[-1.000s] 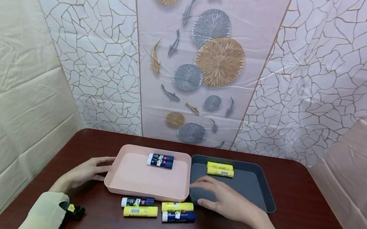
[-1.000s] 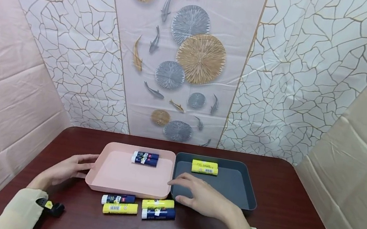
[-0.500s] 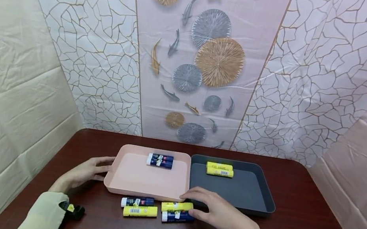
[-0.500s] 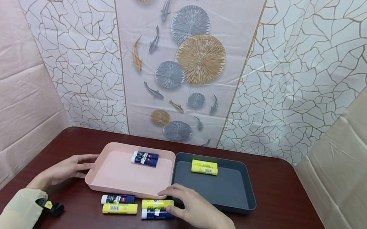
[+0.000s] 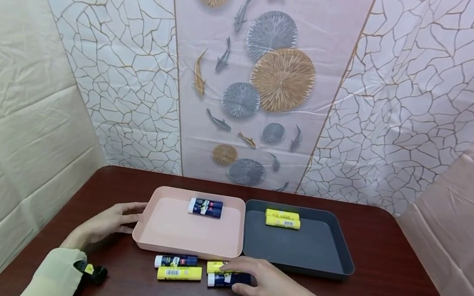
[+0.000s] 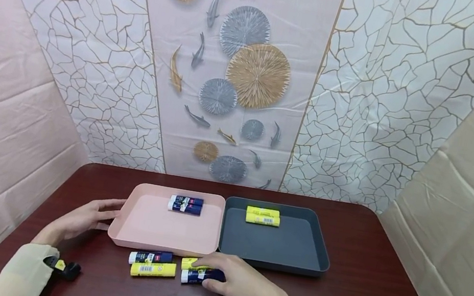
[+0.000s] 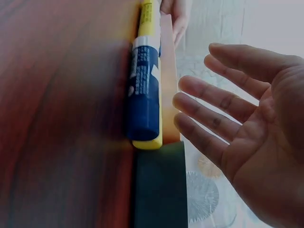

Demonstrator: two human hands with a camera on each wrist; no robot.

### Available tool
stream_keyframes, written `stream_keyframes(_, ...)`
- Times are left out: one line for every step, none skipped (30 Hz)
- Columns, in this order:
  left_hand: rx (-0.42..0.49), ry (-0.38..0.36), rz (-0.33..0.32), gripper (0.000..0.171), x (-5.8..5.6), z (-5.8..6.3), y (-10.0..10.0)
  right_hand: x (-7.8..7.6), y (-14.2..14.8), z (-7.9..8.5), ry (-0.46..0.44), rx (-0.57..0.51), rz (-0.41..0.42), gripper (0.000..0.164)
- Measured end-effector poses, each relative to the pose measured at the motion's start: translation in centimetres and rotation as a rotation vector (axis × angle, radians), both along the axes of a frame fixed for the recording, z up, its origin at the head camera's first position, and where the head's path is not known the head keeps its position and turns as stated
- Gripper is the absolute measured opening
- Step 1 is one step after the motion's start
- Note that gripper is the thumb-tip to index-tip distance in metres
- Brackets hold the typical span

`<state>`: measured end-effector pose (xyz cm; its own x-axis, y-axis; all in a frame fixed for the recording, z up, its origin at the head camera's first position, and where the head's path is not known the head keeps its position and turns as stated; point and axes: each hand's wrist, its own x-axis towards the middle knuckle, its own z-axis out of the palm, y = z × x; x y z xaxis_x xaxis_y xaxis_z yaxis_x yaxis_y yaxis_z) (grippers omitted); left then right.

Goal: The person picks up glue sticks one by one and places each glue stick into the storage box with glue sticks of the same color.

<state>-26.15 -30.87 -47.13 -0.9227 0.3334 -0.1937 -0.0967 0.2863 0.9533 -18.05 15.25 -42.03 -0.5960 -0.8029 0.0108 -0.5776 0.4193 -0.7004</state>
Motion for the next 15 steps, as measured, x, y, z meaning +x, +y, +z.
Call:
stream_keyframes(-0.002, 0.001, 0.0, 0.066, 0.0, 0.0, 0.0, 0.1, -0.2, -0.1, 0.006, -0.001, 0.008, 0.035)
stream_keyframes(-0.005, 0.001, 0.001, 0.066, 0.0, 0.0, -0.1, 0.1, -0.3, -0.2, 0.012, 0.001, 0.013, 0.035)
stream_keyframes(-0.006, 0.0, -0.001, 0.066, 0.1, 0.1, -0.1, 0.2, -0.5, -0.2, 0.009, 0.009, 0.007, 0.035)
stream_keyframes(-0.008, 0.0, -0.001, 0.066, 0.1, 0.1, -0.1, 0.3, -0.6, -0.3, 0.008, 0.017, 0.001, 0.035)
stream_keyframes(-0.009, 0.001, -0.001, 0.065, 0.1, 0.2, -0.1, 0.3, -0.7, -0.3, 0.003, 0.027, -0.007, 0.035)
stream_keyframes(-0.011, 0.003, 0.001, 0.065, 0.0, 0.2, -0.1, 0.4, -0.8, -0.3, 0.006, 0.035, -0.013, 0.035)
stream_keyframes(-0.011, 0.005, 0.0, 0.065, 0.0, 0.3, 0.0, 0.5, -0.9, -0.3, 0.007, 0.049, -0.022, 0.035)
stream_keyframes(-0.012, 0.007, -0.001, 0.065, 0.0, 0.3, 0.0, 0.6, -1.0, -0.3, 0.013, 0.063, -0.029, 0.035)
stream_keyframes(-0.012, 0.009, -0.002, 0.065, -0.1, 0.3, 0.0, 0.7, -1.1, -0.2, 0.018, 0.08, -0.036, 0.035)
stream_keyframes(-0.012, 0.01, -0.001, 0.065, -0.1, 0.2, 0.0, 0.8, -1.1, -0.2, 0.024, 0.089, -0.037, 0.035)
stream_keyframes(-0.011, 0.01, 0.0, 0.065, -0.2, 0.2, 0.0, 0.9, -1.2, -0.1, 0.029, 0.1, -0.04, 0.035)
stream_keyframes(-0.011, 0.008, 0.001, 0.065, -0.2, 0.1, 0.0, 1.0, -1.3, -0.1, 0.042, 0.111, -0.04, 0.035)
stream_keyframes(-0.012, 0.006, 0.001, 0.065, -0.2, 0.0, -0.1, 1.0, -1.4, -0.1, 0.051, 0.123, -0.044, 0.035)
stream_keyframes(-0.012, 0.002, 0.002, 0.066, -0.2, 0.0, -0.1, 1.1, -1.4, -0.2, 0.059, 0.132, -0.047, 0.035)
stream_keyframes(-0.013, -0.001, 0.002, 0.066, -0.1, 0.0, -0.1, 1.2, -1.5, -0.2, 0.068, 0.143, -0.051, 0.035)
